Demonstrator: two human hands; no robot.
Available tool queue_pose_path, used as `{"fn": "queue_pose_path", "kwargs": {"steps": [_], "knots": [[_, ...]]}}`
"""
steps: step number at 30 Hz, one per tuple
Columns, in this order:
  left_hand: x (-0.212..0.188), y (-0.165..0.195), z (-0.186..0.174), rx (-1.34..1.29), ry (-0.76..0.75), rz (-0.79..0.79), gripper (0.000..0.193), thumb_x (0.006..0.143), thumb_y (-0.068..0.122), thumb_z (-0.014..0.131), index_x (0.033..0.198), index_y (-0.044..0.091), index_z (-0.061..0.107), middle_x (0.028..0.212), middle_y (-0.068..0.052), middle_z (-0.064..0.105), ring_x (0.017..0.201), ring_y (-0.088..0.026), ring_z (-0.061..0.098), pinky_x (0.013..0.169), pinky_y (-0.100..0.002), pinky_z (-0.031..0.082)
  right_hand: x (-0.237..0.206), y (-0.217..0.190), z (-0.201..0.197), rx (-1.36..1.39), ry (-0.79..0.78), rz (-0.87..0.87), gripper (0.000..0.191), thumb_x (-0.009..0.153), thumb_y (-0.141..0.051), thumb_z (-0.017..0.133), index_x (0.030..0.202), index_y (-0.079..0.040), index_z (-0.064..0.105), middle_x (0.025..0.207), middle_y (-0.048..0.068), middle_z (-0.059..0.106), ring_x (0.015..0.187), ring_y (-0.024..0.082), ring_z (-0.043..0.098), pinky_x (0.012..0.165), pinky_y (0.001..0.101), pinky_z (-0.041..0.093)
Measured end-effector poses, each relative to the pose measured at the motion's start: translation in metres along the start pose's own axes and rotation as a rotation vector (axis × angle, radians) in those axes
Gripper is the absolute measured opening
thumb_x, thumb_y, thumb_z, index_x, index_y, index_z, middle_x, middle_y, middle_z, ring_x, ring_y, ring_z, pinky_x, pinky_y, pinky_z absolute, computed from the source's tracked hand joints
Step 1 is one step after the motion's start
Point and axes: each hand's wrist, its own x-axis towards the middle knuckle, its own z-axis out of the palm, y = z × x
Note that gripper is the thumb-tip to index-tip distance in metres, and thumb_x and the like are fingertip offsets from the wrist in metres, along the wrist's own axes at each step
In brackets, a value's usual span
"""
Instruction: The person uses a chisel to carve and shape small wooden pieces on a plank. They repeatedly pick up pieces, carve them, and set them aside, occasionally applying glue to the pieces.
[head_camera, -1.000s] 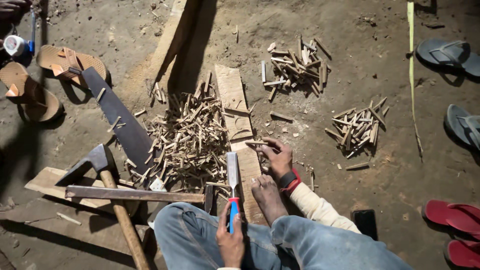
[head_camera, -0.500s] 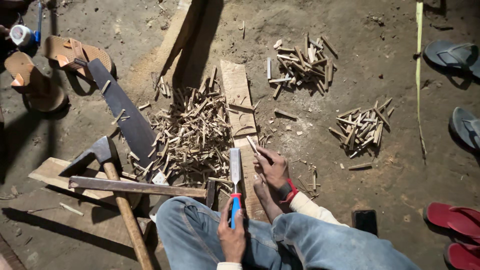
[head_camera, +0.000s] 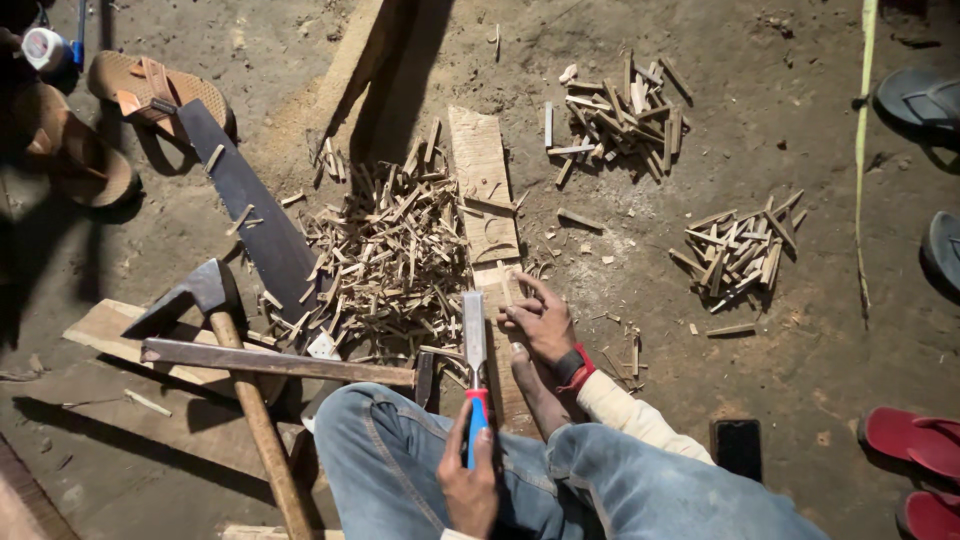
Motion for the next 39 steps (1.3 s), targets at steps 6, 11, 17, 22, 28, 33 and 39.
{"fn": "queue_pose_path", "kwargs": {"steps": [6,11,17,22,28,33,39], "knots": [[-0.022,-0.001,0.010,-0.003,-0.016,-0.185,0.043,0.092,0.011,0.064,0.134,0.008,0.068,0.114,-0.017,0.079,0.100,-0.024,0.078,0.088,-0.035,0.057,0.001,-0.001,0.002,-0.257,0.054,-0.132,0.069,0.088,0.000,0.073,0.150,-0.013,0.046,0.103,0.015,0.079,0.092,0.017,0.074,0.079,0.0280,0.060],[-0.026,-0.012,0.014,-0.010,-0.043,-0.144,0.044,0.092,0.009,0.063,0.135,0.007,0.066,0.121,-0.019,0.077,0.109,-0.025,0.075,0.094,-0.035,0.056,-0.001,0.000,0.006,-0.402,0.159,-0.138,0.073,0.084,-0.005,0.076,0.150,-0.017,0.048,0.102,0.007,0.080,0.093,0.014,0.076,0.079,0.0272,0.060],[-0.028,-0.018,0.016,0.035,-0.027,-0.110,0.044,0.090,0.009,0.065,0.134,0.006,0.067,0.123,-0.019,0.076,0.113,-0.026,0.076,0.096,-0.034,0.055,-0.002,0.000,0.005,-0.382,0.142,-0.196,0.070,0.084,-0.008,0.077,0.148,-0.017,0.049,0.110,0.007,0.078,0.098,0.015,0.077,0.081,0.0278,0.060],[-0.030,-0.016,0.018,0.062,-0.026,-0.101,0.044,0.090,0.009,0.067,0.133,0.007,0.067,0.122,-0.019,0.076,0.112,-0.026,0.076,0.096,-0.035,0.055,-0.002,0.000,0.006,-0.442,0.160,-0.140,0.070,0.085,-0.011,0.078,0.148,-0.019,0.049,0.102,0.008,0.081,0.097,0.014,0.077,0.084,0.0277,0.059],[-0.030,-0.010,0.022,0.019,-0.028,-0.126,0.045,0.090,0.010,0.066,0.134,0.007,0.067,0.121,-0.018,0.077,0.109,-0.025,0.077,0.094,-0.034,0.056,-0.002,-0.005,0.007,-0.412,0.158,-0.111,0.072,0.085,-0.012,0.079,0.149,-0.021,0.048,0.100,0.008,0.081,0.096,0.015,0.077,0.081,0.0281,0.059],[-0.035,-0.013,0.030,-0.306,-0.026,-0.786,0.054,0.100,0.004,0.061,0.153,0.011,0.063,0.112,-0.041,0.069,0.087,-0.067,0.053,0.075,-0.063,0.041,-0.004,-0.009,0.016,-0.443,0.112,-0.220,0.073,0.086,-0.004,0.070,0.152,-0.019,0.042,0.117,0.007,0.075,0.100,0.017,0.078,0.082,0.0293,0.060],[-0.032,-0.024,0.024,0.135,0.073,0.105,0.043,0.089,0.007,0.069,0.132,0.005,0.068,0.104,-0.017,0.078,0.091,-0.026,0.078,0.083,-0.036,0.058,-0.004,-0.009,0.022,-0.433,0.165,-0.220,0.080,0.083,-0.002,0.070,0.153,-0.020,0.037,0.106,0.009,0.079,0.096,0.020,0.079,0.080,0.0318,0.061]]}}
